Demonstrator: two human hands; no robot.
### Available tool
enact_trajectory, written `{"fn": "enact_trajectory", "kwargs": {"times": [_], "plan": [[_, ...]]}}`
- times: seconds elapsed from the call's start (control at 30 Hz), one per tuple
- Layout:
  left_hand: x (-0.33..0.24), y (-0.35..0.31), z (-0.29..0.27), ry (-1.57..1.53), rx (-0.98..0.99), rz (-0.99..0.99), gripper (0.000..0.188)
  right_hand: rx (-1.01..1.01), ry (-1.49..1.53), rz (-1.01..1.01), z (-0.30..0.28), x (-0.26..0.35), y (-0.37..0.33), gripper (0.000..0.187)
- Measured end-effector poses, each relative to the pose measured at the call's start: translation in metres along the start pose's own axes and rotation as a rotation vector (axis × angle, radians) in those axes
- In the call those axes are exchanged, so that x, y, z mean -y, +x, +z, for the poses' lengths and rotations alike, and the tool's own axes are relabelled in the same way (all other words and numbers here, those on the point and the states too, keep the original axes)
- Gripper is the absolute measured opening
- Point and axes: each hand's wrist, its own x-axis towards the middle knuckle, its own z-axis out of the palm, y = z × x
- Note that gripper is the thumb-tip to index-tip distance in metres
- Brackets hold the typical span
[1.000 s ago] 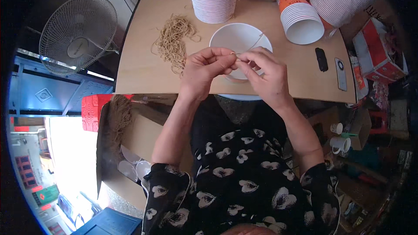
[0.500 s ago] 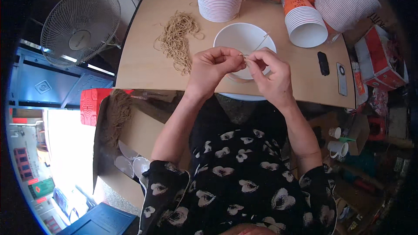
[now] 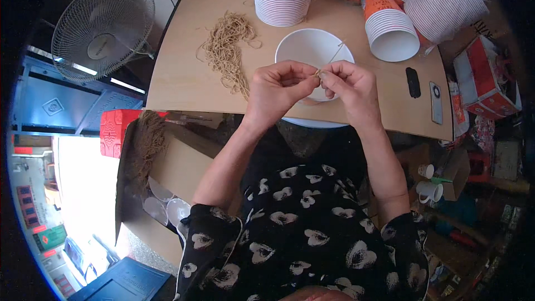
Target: Attaching rubber bands to paper cups in an assembly or packaging workspace.
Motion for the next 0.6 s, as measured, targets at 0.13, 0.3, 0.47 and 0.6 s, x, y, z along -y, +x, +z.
{"fn": "enact_trajectory", "kwargs": {"times": [0.13,0.3,0.47,0.6], "plan": [[0.002,0.001,-0.001,0.005,0.005,0.002,0.015,-0.008,-0.016,0.01,0.0,0.0,-0.001,0.015],[0.004,0.002,-0.004,-0.009,0.009,-0.031,0.013,0.025,-0.044,0.014,-0.002,0.004,-0.001,0.015],[0.004,0.005,-0.009,-0.132,0.094,-0.12,0.014,-0.009,-0.16,-0.08,-0.007,0.005,0.01,0.016],[0.008,0.007,-0.011,-0.053,0.137,-0.055,0.012,0.073,-0.17,-0.024,-0.007,0.008,0.012,0.015]]}}
